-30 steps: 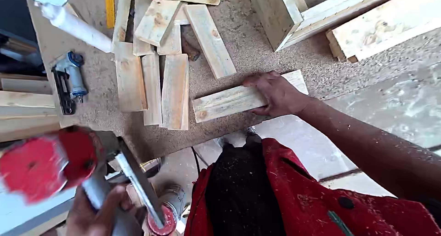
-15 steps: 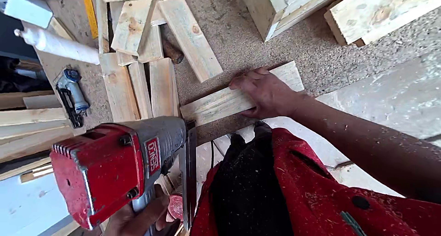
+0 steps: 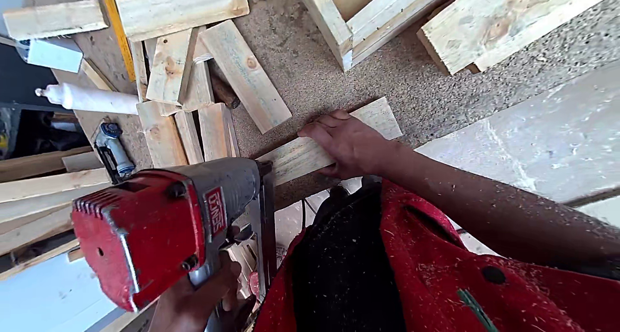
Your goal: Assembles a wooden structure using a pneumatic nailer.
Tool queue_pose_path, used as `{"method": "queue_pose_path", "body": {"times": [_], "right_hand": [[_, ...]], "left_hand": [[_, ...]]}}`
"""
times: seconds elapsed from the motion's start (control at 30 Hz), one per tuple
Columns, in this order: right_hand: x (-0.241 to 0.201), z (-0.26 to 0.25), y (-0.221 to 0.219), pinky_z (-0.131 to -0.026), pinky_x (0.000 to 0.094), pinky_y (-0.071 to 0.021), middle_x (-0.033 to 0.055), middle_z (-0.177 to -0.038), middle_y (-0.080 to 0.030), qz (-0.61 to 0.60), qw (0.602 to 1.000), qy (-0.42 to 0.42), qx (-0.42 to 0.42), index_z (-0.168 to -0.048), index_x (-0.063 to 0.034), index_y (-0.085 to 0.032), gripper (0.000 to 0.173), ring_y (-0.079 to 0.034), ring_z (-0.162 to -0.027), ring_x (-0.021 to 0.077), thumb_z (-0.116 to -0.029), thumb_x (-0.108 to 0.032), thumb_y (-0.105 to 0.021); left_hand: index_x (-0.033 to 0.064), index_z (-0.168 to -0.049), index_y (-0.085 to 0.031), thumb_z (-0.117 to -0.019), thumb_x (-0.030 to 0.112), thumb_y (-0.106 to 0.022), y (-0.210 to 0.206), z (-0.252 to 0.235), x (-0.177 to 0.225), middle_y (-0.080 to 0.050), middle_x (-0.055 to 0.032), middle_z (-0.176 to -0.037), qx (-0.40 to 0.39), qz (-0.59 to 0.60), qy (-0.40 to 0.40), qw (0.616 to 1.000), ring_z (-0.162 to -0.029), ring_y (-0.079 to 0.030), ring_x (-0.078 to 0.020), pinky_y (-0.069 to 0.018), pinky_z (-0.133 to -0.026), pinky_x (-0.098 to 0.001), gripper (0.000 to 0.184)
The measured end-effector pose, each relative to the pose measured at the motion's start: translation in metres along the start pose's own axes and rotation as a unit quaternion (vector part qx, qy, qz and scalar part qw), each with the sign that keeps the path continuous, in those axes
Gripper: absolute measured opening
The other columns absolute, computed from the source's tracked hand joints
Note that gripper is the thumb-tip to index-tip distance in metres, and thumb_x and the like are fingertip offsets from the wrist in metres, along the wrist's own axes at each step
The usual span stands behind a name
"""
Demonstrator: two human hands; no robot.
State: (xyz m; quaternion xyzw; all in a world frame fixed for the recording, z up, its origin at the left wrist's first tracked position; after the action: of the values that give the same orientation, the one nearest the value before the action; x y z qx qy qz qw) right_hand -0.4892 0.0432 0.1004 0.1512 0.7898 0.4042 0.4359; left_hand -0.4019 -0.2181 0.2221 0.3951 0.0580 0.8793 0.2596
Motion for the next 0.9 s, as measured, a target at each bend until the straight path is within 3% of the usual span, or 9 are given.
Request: {"method": "queue_pose_path", "body": {"times": [0.13,0.27,0.37,0.47,0.53,0.63,0.73,0.83,0.9], "right_hand": [[0.000,0.002,0.001,-0.108,0.0468,-0.0444,0.0087,-0.124,-0.068,-0.012,1.000,-0.001,-0.004,-0.142,-0.0125,-0.050,0.086,-0.063,-0.119,0.0280,-0.0715,-0.048,-0.084],[0.001,0.002,0.002,-0.107,0.0454,-0.0454,0.0109,-0.124,-0.068,-0.020,1.000,-0.008,0.007,-0.154,-0.0125,-0.038,0.105,-0.063,-0.117,0.0298,-0.0669,-0.045,-0.087],[0.001,0.002,0.007,-0.114,0.0459,-0.0410,0.0132,-0.141,-0.060,-0.046,0.999,-0.007,0.023,-0.159,-0.0118,-0.029,0.120,-0.057,-0.130,0.0316,-0.0618,-0.038,-0.094],[0.013,0.014,0.018,-0.128,0.0507,-0.0201,0.0148,-0.160,-0.042,-0.070,0.997,-0.028,0.021,-0.162,-0.0126,-0.023,0.131,-0.037,-0.149,0.0330,-0.0578,-0.036,-0.098],[0.032,0.025,0.029,-0.129,0.0512,-0.0147,0.0140,-0.162,-0.039,-0.058,0.996,-0.073,0.015,-0.164,-0.0128,-0.018,0.138,-0.035,-0.151,0.0320,-0.0566,-0.044,-0.098],[0.042,0.033,0.030,-0.129,0.0478,-0.0174,0.0141,-0.161,-0.041,-0.041,0.994,-0.099,0.013,-0.164,-0.0127,-0.014,0.138,-0.037,-0.150,0.0312,-0.0591,-0.051,-0.096],[0.041,0.031,0.029,-0.129,0.0473,-0.0183,0.0146,-0.162,-0.037,-0.044,0.995,-0.082,0.026,-0.164,-0.0125,-0.013,0.143,-0.034,-0.151,0.0314,-0.0563,-0.053,-0.096],[0.039,0.031,0.034,-0.129,0.0479,-0.0188,0.0154,-0.162,-0.037,-0.060,0.995,-0.070,0.039,-0.164,-0.0117,-0.014,0.145,-0.034,-0.152,0.0314,-0.0531,-0.053,-0.097],[0.036,0.035,0.038,-0.129,0.0495,-0.0193,0.0159,-0.162,-0.038,-0.066,0.994,-0.070,0.045,-0.163,-0.0107,-0.018,0.142,-0.033,-0.152,0.0321,-0.0531,-0.050,-0.098]], "left_hand": [[0.0112,-0.119,-0.066,-0.0868,0.016,-0.069,-0.008,0.004,0.002,-0.061,-0.0032,-0.066,-0.010,-0.027,0.002,1.000,-0.053,-0.061,-0.0159,-0.0566,-0.052,-0.0329,0.032],[0.0162,-0.091,-0.070,-0.0871,0.020,-0.072,-0.030,0.007,0.014,-0.063,0.0007,-0.067,-0.025,-0.068,-0.013,0.997,-0.057,-0.061,-0.0110,-0.0533,-0.055,-0.0286,0.006],[0.0149,-0.099,-0.073,-0.0885,0.021,-0.072,-0.047,-0.001,0.014,-0.065,0.0020,-0.071,-0.047,-0.093,0.005,0.995,-0.061,-0.062,-0.0083,-0.0545,-0.058,-0.0260,0.012],[0.0133,-0.095,-0.072,-0.0863,0.017,-0.072,-0.052,-0.003,0.023,-0.065,0.0036,-0.069,-0.034,-0.107,0.008,0.994,-0.061,-0.062,-0.0075,-0.0541,-0.059,-0.0257,0.010],[0.0149,-0.095,-0.071,-0.0857,0.019,-0.073,-0.056,-0.005,0.034,-0.064,0.0030,-0.068,-0.041,-0.092,-0.004,0.995,-0.058,-0.062,-0.0094,-0.0545,-0.057,-0.0275,0.010],[0.0178,-0.091,-0.070,-0.0878,0.023,-0.071,-0.065,-0.015,0.049,-0.063,0.0013,-0.065,-0.074,-0.065,-0.022,0.995,-0.055,-0.062,-0.0109,-0.0554,-0.054,-0.0294,0.006],[0.0145,-0.117,-0.069,-0.0914,0.026,-0.068,-0.075,-0.040,0.062,-0.064,0.0000,-0.071,-0.110,-0.092,-0.027,0.989,-0.059,-0.063,-0.0130,-0.0581,-0.058,-0.0316,0.028],[0.0149,-0.107,-0.070,-0.0901,0.028,-0.069,-0.069,-0.040,0.068,-0.065,0.0000,-0.072,-0.083,-0.166,-0.026,0.982,-0.060,-0.064,-0.0119,-0.0570,-0.058,-0.0297,0.021],[0.0092,-0.100,-0.071,-0.0930,0.027,-0.068,-0.073,-0.042,0.064,-0.068,0.0037,-0.078,-0.069,-0.223,-0.043,0.971,-0.068,-0.065,-0.0033,-0.0565,-0.066,-0.0244,0.020]]}}
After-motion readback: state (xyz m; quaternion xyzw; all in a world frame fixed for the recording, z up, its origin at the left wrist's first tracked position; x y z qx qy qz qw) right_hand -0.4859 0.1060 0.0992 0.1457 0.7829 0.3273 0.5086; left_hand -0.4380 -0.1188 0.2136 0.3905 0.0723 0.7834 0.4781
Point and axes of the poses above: each hand's wrist, its own z-axis away from the middle knuckle, its own y-axis out of the back of the hand, x = y × z, the point moved 10 cm from there along -z, towards the middle knuckle
